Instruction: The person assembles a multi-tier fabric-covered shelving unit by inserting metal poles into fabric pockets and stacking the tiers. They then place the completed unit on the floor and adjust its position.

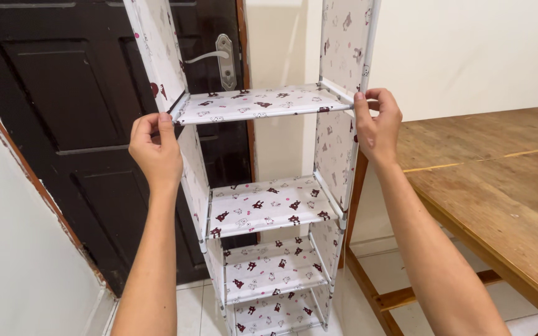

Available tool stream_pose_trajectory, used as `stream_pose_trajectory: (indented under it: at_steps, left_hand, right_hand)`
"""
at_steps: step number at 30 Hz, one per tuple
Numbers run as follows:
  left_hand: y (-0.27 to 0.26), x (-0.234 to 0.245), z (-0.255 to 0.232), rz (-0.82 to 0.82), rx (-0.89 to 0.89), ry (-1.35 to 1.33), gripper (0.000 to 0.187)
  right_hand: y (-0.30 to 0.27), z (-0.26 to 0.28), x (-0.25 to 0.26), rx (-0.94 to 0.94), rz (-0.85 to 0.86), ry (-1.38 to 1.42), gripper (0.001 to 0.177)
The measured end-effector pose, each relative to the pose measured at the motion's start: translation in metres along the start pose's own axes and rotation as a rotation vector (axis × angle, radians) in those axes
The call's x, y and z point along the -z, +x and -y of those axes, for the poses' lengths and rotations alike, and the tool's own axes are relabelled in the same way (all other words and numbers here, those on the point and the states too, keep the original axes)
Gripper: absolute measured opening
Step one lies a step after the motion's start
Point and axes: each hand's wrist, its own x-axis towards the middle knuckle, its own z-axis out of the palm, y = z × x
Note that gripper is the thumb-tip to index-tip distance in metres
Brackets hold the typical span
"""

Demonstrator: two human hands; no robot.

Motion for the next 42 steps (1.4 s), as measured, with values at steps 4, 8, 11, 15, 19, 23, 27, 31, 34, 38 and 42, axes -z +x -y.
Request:
stream_pose_trajectory:
  at_steps: [4, 8, 11, 15, 19, 23, 27, 31, 34, 38, 42]
  left_hand:
    - [0.002, 0.000, 0.000, 0.008, -0.002, 0.069, 0.020]
    - [0.001, 0.003, 0.002, 0.025, -0.191, 0.158, 0.017]
    - [0.004, 0.006, 0.004, 0.036, -0.303, 0.274, 0.015]
    - [0.006, 0.005, 0.008, 0.041, -0.335, 0.308, 0.015]
    - [0.005, 0.006, 0.010, 0.047, -0.326, 0.313, 0.016]
    - [0.003, 0.006, 0.012, 0.041, -0.331, 0.310, 0.015]
    - [0.010, 0.012, 0.006, 0.042, -0.366, 0.309, 0.016]
    - [0.024, 0.023, -0.008, 0.123, -0.322, 0.363, 0.021]
    - [0.036, 0.020, -0.019, 0.149, -0.209, 0.317, 0.030]
    - [0.045, 0.014, -0.017, 0.091, -0.275, 0.493, 0.027]
    - [0.047, 0.011, -0.007, 0.096, -0.384, 0.489, 0.024]
  right_hand:
    - [0.002, 0.018, 0.002, 0.200, -0.004, -0.147, 0.026]
    - [0.009, 0.030, 0.015, 0.228, 0.070, -0.486, 0.030]
    - [0.025, 0.031, 0.022, 0.162, 0.189, -0.541, 0.034]
    - [0.033, 0.021, 0.023, 0.247, 0.242, -0.467, 0.032]
    - [0.029, 0.010, 0.017, 0.280, 0.204, -0.373, 0.032]
    - [0.027, 0.001, 0.018, 0.195, 0.234, -0.368, 0.032]
    - [0.028, 0.009, 0.020, 0.241, 0.249, -0.418, 0.032]
    - [0.034, 0.026, 0.029, 0.175, 0.336, -0.577, 0.031]
    - [0.041, 0.031, 0.037, 0.054, 0.405, -0.623, 0.039]
    - [0.035, 0.026, 0.029, 0.156, 0.279, -0.504, 0.037]
    - [0.028, 0.015, 0.018, 0.245, 0.213, -0.407, 0.033]
